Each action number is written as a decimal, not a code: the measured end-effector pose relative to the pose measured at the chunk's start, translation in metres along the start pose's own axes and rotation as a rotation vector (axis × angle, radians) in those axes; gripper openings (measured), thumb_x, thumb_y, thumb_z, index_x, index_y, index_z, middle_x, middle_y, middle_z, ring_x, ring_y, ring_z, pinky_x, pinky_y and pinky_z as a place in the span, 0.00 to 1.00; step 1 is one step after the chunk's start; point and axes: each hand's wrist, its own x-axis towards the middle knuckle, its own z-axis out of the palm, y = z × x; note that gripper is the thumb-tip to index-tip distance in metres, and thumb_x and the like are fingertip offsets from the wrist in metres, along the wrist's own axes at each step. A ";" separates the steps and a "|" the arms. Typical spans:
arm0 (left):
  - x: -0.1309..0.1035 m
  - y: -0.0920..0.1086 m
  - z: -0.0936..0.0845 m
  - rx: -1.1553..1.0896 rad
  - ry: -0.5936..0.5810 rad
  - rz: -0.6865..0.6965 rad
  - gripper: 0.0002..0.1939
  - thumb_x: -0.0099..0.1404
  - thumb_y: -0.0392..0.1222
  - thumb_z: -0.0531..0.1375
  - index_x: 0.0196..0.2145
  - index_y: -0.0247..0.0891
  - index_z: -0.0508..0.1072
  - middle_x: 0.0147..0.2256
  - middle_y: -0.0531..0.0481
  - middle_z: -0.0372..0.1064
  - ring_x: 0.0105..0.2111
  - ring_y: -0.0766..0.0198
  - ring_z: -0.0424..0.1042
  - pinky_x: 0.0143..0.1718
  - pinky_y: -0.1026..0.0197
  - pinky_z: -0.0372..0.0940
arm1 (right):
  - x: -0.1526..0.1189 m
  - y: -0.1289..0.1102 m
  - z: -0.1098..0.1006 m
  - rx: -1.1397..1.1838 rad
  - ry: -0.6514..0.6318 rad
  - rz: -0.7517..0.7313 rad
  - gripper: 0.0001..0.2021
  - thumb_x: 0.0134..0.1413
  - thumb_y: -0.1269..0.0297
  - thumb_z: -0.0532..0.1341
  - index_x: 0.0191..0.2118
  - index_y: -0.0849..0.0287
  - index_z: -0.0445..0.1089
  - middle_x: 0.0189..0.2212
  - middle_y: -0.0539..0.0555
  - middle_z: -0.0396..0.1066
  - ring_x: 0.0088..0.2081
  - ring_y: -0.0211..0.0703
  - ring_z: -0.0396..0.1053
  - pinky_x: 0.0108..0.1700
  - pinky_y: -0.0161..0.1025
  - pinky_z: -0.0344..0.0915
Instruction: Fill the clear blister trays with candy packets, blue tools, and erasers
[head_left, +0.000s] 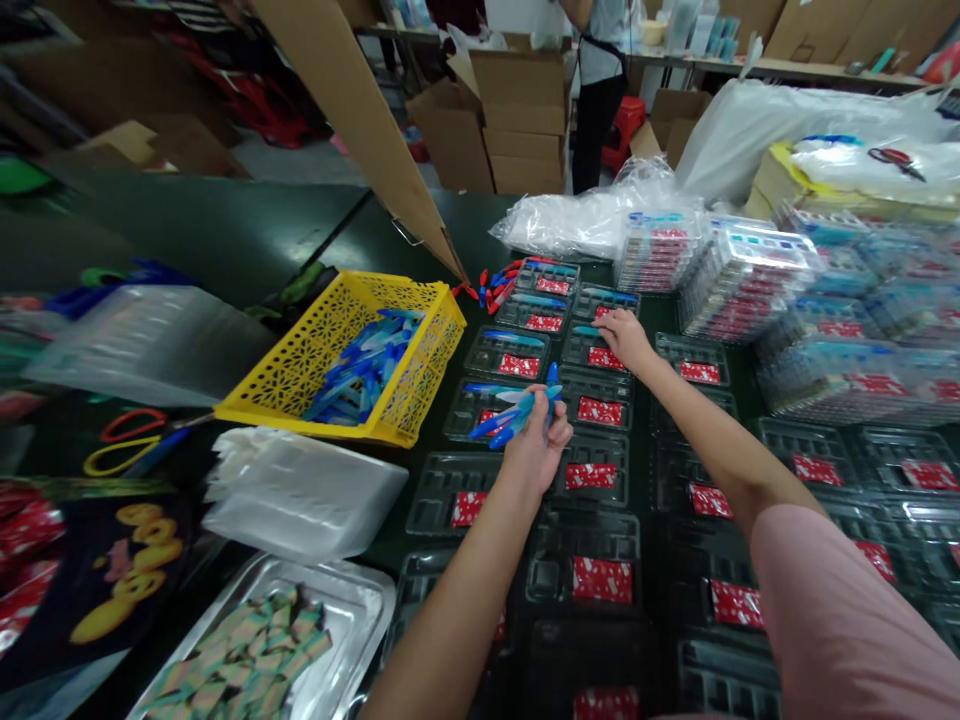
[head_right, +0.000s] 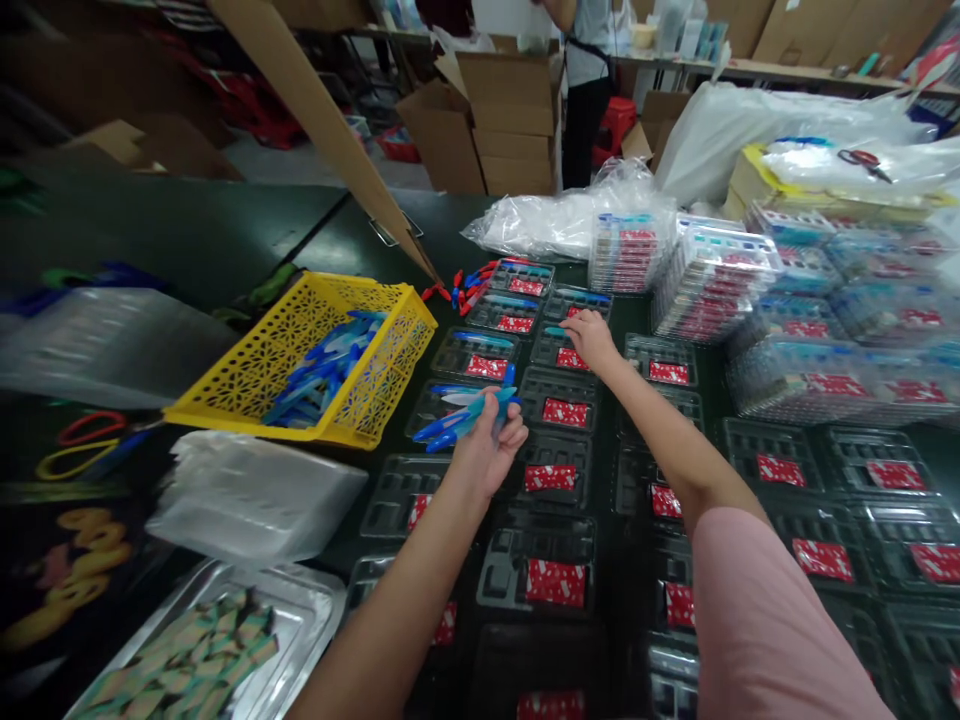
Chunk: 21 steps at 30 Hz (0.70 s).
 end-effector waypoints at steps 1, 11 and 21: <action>-0.001 0.000 0.001 0.004 -0.009 -0.015 0.20 0.55 0.49 0.69 0.40 0.43 0.66 0.26 0.56 0.64 0.18 0.78 0.52 0.20 0.72 0.49 | -0.008 -0.013 -0.001 0.118 -0.030 -0.019 0.11 0.59 0.66 0.56 0.44 0.58 0.74 0.40 0.57 0.71 0.45 0.47 0.66 0.52 0.48 0.61; -0.012 -0.011 0.011 0.162 -0.078 -0.243 0.20 0.56 0.48 0.68 0.43 0.42 0.66 0.26 0.55 0.69 0.15 0.77 0.56 0.18 0.72 0.52 | -0.107 -0.079 -0.026 0.936 -0.211 0.272 0.15 0.47 0.57 0.67 0.39 0.58 0.67 0.27 0.46 0.68 0.27 0.32 0.64 0.32 0.32 0.61; -0.006 -0.027 0.022 0.179 0.111 -0.312 0.11 0.63 0.44 0.63 0.38 0.39 0.65 0.34 0.44 0.76 0.20 0.72 0.68 0.23 0.71 0.62 | -0.096 0.068 -0.128 0.294 0.491 0.462 0.11 0.44 0.60 0.63 0.35 0.59 0.69 0.24 0.46 0.66 0.26 0.37 0.61 0.34 0.36 0.60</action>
